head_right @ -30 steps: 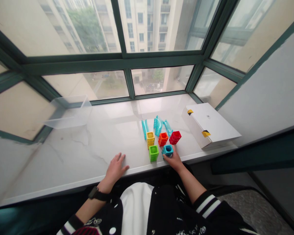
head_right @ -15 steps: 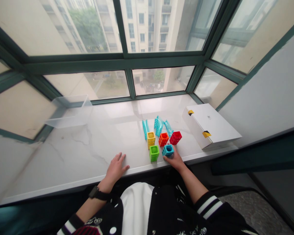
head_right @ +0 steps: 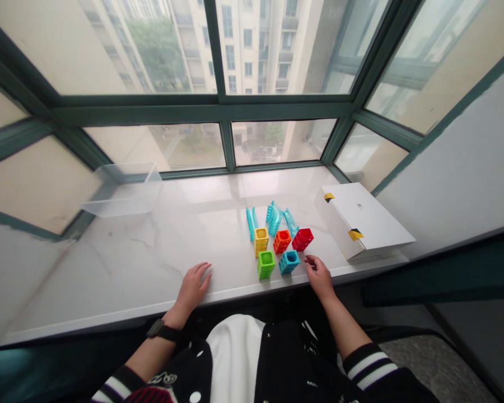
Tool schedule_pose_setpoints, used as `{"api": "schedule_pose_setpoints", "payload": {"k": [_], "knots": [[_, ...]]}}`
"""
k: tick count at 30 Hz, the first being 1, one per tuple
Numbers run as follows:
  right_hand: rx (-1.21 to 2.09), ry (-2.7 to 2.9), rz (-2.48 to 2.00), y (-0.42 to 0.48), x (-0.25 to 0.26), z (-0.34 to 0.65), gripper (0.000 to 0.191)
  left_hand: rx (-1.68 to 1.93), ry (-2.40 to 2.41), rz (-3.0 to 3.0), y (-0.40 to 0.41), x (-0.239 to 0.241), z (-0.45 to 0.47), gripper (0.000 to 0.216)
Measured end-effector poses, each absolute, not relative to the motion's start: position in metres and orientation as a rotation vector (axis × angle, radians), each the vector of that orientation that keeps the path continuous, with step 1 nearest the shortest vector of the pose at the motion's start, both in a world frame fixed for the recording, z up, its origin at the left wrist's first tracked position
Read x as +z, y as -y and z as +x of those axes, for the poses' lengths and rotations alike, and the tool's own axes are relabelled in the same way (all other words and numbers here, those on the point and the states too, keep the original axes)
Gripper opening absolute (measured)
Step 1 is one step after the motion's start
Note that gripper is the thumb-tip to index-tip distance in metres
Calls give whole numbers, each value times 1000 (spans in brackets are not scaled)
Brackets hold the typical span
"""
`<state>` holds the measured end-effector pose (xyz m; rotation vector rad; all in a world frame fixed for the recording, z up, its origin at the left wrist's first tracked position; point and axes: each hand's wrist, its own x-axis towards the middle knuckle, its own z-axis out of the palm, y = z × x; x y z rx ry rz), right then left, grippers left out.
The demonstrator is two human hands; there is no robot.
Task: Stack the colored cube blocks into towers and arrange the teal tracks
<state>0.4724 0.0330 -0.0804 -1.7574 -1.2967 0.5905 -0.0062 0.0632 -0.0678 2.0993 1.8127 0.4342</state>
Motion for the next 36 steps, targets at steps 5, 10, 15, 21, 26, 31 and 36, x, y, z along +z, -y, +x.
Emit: {"api": "schedule_pose_setpoints", "payload": {"k": [5,10,15,21,26,31,36], "knots": [[434,1331,-1817,-32,-61,468,37,600,-1874,2050,-58,-77,-8,39],[250,1296,-1790,-32,-28,459,36,554,-1905,2081,-55,-76,-1,38],[92,1408,-1581,-27,22,434,27,527,-1919,2090,-54,-74,2,37],[85,1591,-1416,-40,56,389,16,596,-1906,2120,-54,-79,1,35],[-83,1603,-1251,-53,53,384,12,784,-1853,2205,-57,-91,-4,30],[-157,1508,-1365,-58,36,414,20,846,-1826,2258,-59,-100,-7,29],[-84,1560,-1567,-81,17,451,30,849,-1830,2262,-60,-98,-7,29]]}}
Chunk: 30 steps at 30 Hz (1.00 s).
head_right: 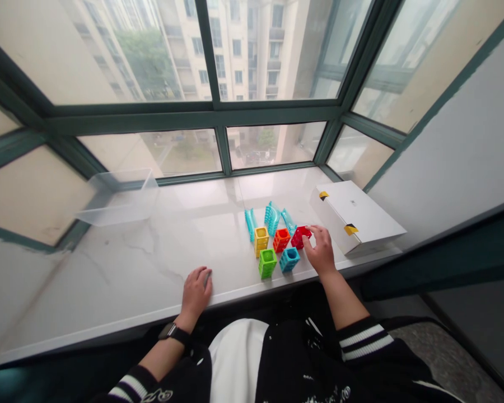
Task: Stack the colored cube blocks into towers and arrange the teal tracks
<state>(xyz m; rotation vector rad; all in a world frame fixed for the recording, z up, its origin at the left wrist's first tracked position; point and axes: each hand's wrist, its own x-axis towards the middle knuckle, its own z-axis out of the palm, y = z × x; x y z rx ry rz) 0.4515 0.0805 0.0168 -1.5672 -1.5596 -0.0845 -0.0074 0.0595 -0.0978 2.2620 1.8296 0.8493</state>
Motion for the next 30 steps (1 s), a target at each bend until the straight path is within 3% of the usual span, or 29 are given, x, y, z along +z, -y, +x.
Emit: {"api": "schedule_pose_setpoints", "payload": {"k": [7,20,27,30], "knots": [[124,1641,-1709,-103,-5,464,40,852,-1834,2253,-59,-98,-7,28],[27,1546,-1659,-96,-16,468,39,837,-1839,2260,-59,-99,-7,29],[146,1111,-1836,-67,-73,479,39,837,-1836,2259,-59,-99,-7,29],[195,1272,-1903,-52,-104,479,30,824,-1849,2252,-58,-96,-6,29]]}}
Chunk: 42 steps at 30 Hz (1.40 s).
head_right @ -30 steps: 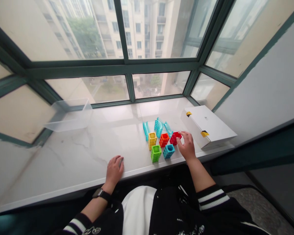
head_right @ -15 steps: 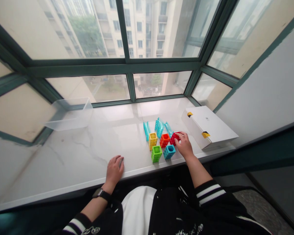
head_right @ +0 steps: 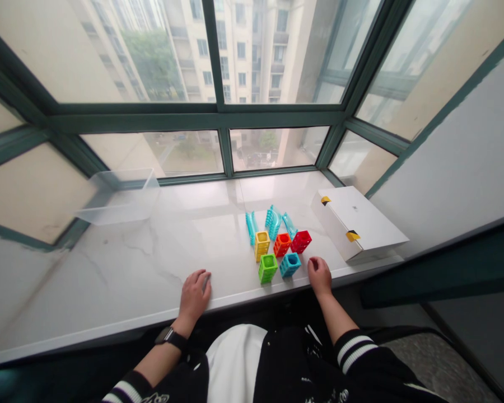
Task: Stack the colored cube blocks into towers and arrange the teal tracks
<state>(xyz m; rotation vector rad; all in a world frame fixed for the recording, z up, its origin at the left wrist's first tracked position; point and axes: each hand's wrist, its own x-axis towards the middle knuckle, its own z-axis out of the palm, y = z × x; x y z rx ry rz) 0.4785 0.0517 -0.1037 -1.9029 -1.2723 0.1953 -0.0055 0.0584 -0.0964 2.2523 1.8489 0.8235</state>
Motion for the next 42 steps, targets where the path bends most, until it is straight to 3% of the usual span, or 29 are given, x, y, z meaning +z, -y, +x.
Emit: {"api": "schedule_pose_setpoints", "payload": {"k": [4,13,42], "knots": [[-5,1541,-1920,-46,-124,475,25,815,-1860,2248,-58,-96,-5,29],[-154,1537,-2019,-52,-128,468,28,842,-1862,2231,-57,-97,-4,31],[-184,1537,-2014,-50,-126,465,25,796,-1891,2266,-55,-98,-2,30]]}}
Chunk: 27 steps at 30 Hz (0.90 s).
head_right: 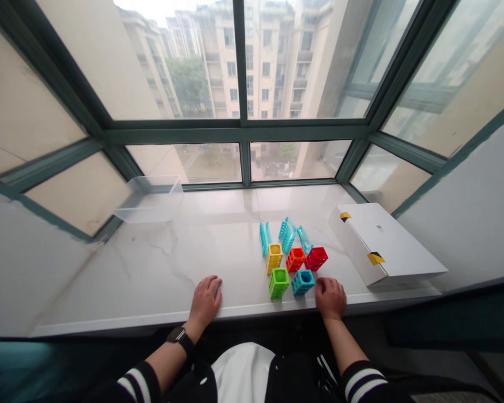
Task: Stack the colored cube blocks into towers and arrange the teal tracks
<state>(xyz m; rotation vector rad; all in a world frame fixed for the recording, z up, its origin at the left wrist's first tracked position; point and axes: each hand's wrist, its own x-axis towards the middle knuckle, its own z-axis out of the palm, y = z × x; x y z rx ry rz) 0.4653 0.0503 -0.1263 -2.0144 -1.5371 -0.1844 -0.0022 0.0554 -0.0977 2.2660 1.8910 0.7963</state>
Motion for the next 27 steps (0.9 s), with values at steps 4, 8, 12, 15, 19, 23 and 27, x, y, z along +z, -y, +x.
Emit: {"api": "schedule_pose_setpoints", "payload": {"k": [4,8,12,15,19,23,27], "knots": [[-147,1526,-2002,-50,-127,464,26,795,-1894,2266,-55,-95,-1,31],[1,1475,-1975,-52,-121,467,30,814,-1890,2257,-55,-94,0,32],[397,1258,-1833,-50,-100,486,38,843,-1896,2261,-55,-99,-1,31],[403,1096,-1804,-43,-66,501,42,861,-1900,2265,-56,-102,-2,30],[272,1156,-1734,-39,6,496,41,846,-1902,2264,-55,-100,-1,29],[302,1598,-1508,-48,78,456,32,846,-1894,2264,-55,-99,-1,29],[446,2139,-1278,-60,109,408,32,862,-1890,2260,-55,-99,0,30]]}}
